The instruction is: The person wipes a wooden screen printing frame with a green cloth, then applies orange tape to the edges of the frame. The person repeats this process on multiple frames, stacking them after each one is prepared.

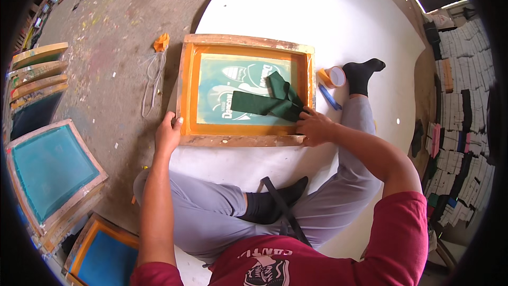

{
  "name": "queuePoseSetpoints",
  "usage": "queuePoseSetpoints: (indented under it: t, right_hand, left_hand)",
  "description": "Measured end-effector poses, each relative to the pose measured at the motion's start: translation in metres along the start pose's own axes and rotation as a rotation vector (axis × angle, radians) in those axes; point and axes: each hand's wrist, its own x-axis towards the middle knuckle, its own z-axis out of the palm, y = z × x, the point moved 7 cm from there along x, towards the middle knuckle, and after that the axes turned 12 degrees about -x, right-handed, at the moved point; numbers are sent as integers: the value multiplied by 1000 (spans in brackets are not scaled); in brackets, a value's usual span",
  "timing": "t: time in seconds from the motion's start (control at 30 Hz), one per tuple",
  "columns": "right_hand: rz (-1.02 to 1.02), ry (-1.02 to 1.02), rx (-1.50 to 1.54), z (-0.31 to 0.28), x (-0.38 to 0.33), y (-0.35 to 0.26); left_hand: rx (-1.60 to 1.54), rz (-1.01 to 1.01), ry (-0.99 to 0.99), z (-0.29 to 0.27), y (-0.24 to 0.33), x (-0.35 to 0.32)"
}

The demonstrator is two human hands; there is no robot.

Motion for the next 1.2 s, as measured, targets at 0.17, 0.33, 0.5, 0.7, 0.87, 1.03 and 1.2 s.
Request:
queuePoseSetpoints:
  t: [0.17, 0.33, 0.5, 0.7, 0.87, 1.03, 1.2]
  right_hand:
    - [-48, -157, -128, -26, 12, -4]
    - [194, 79, 385, -29, 6, 29]
    - [375, 521, 538, -52, 11, 60]
    - [363, 413, 159, -34, 47, 59]
    - [406, 369, 467, -21, 49, 64]
    - [439, 70, 619, 2, 28, 30]
    - [292, 168, 465, 2, 21, -13]
  left_hand:
    - [53, 18, 11, -7, 8, 7]
    - [-31, -69, -34, -1, 1, 5]
    - [-26, -55, -38, -5, 19, 8]
    - [-28, -77, -35, -1, 14, 10]
    - [-20, -95, -41, -1, 19, 10]
    - [92, -119, -76, -3, 21, 8]
    - [273, -216, -139, -3, 28, 3]
